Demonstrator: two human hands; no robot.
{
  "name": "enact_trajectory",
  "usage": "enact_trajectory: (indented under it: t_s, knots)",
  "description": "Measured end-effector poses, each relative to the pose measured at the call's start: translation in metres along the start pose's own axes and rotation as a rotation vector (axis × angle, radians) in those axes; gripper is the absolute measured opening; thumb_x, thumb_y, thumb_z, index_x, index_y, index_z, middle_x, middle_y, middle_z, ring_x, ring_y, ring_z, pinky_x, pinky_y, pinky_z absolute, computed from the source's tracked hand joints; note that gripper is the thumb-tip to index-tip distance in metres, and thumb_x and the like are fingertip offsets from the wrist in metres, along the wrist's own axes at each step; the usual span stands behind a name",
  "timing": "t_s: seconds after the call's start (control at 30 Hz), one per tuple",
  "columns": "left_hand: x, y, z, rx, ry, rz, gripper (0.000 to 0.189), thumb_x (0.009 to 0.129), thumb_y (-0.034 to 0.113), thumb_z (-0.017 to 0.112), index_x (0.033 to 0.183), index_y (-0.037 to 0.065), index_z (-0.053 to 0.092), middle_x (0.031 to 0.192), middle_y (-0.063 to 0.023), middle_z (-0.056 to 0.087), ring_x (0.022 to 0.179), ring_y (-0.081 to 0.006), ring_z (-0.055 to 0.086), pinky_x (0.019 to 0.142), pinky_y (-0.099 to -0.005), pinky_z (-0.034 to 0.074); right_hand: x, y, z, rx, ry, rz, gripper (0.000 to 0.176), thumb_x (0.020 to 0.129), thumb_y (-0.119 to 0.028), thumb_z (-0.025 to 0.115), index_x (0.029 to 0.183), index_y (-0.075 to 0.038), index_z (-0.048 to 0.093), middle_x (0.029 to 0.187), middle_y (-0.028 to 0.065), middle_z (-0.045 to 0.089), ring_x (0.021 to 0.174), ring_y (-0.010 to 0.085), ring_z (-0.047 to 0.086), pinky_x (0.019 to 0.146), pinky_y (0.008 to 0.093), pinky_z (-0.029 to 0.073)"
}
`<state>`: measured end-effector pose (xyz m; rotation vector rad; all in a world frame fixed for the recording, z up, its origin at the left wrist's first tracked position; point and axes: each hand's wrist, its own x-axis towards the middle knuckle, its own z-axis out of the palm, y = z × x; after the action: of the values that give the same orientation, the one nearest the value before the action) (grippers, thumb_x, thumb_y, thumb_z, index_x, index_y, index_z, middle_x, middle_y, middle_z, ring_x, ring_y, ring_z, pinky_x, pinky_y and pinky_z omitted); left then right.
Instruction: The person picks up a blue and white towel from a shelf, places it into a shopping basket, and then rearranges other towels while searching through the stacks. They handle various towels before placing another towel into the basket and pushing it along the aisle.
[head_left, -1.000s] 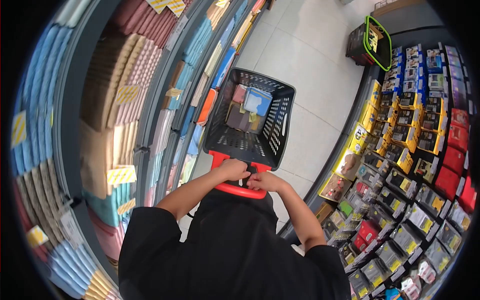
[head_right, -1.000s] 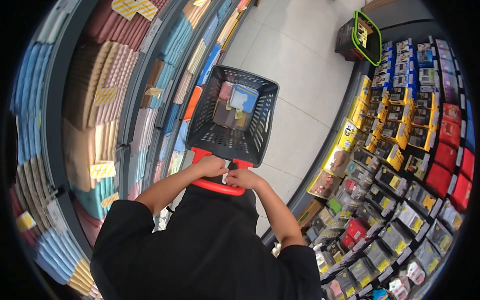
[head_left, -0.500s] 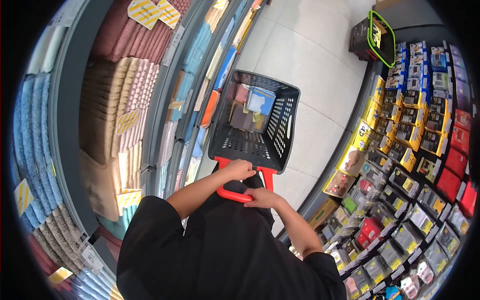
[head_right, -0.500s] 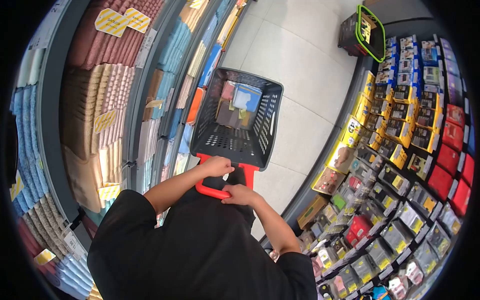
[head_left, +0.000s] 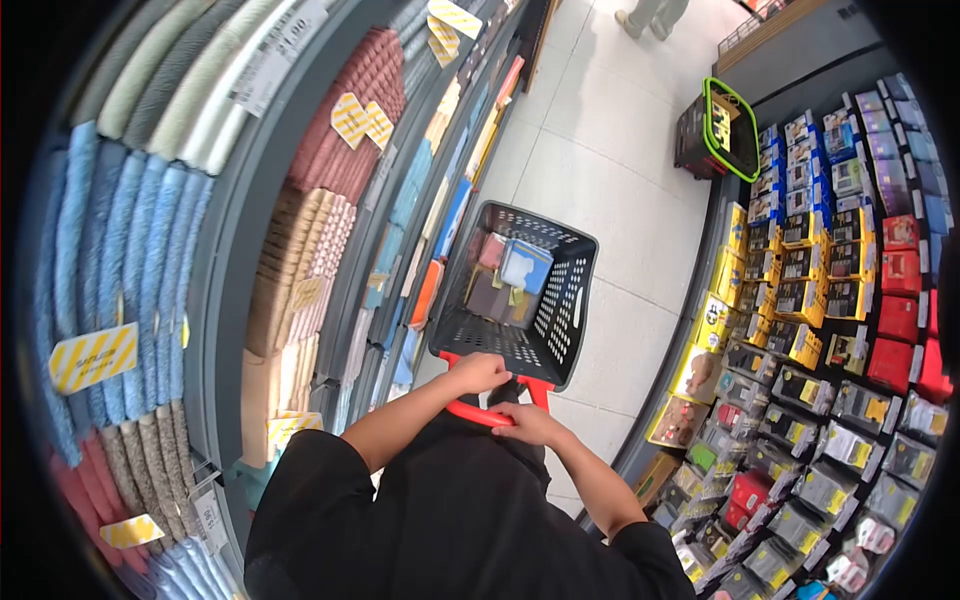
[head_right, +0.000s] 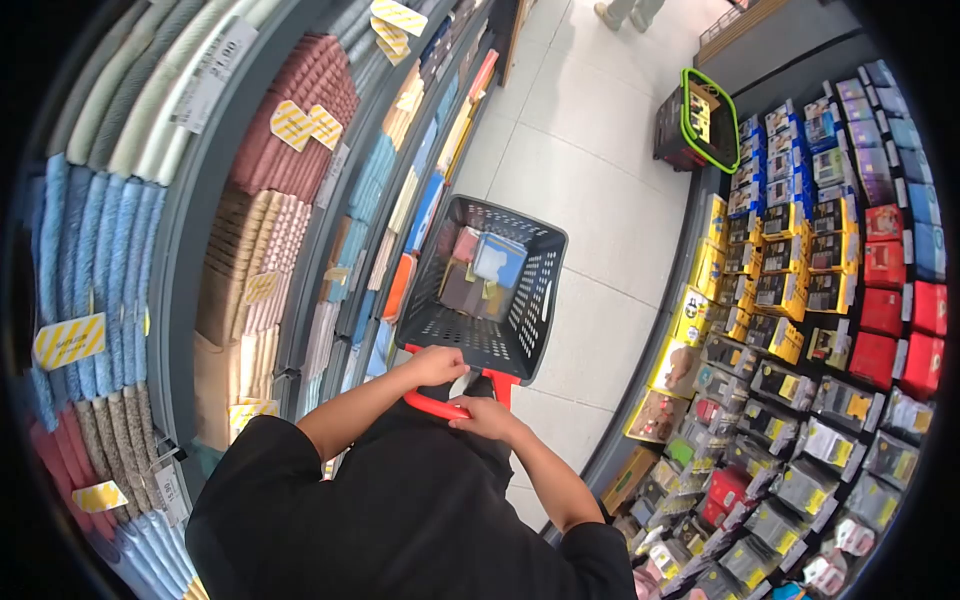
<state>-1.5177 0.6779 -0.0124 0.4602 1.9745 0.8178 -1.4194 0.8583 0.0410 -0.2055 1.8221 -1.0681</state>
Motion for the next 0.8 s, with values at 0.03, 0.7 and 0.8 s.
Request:
enact_trajectory:
  t_s: [0.03,0.7,0.8]
  knots:
    - [0.002,-0.001,0.001,0.002,0.018,0.039,0.038,0.089,0.043,0.062,0.094,0.006,0.071,0.093,-0.0164,0.072,0.091,-0.0360,0.069,0.080,-0.0470,0.053,0.000,-0.005,-0.004,-0.010,0.035,0.027,0.046,0.089,-0.036,0.069,0.126,-0.011,0.062,0.112,0.0148,0.069,0.104,0.0333,0.066,0.088,0.0429,0.051]
    - [-0.026,0.019,-0.026,0.354,0.383,0.258,0.036,0.090,0.042,0.060,0.093,0.007,0.070,0.088,-0.0144,0.071,0.087,-0.0334,0.068,0.079,-0.0481,0.049,0.028,-0.004,-0.020,-0.369,0.690,-0.079,0.037,0.084,-0.037,0.071,0.110,-0.010,0.067,0.098,0.0147,0.070,0.093,0.0347,0.068,0.077,0.0459,0.054]
    - [-0.033,0.017,-0.028,0.380,0.348,0.314,0.042,0.086,0.049,0.064,0.094,0.008,0.069,0.091,-0.0140,0.070,0.091,-0.0322,0.067,0.082,-0.0463,0.048,0.027,-0.001,-0.019,-0.353,0.689,-0.138,0.037,0.084,-0.035,0.070,0.113,-0.012,0.067,0.101,0.0153,0.070,0.094,0.0351,0.067,0.079,0.0459,0.054]
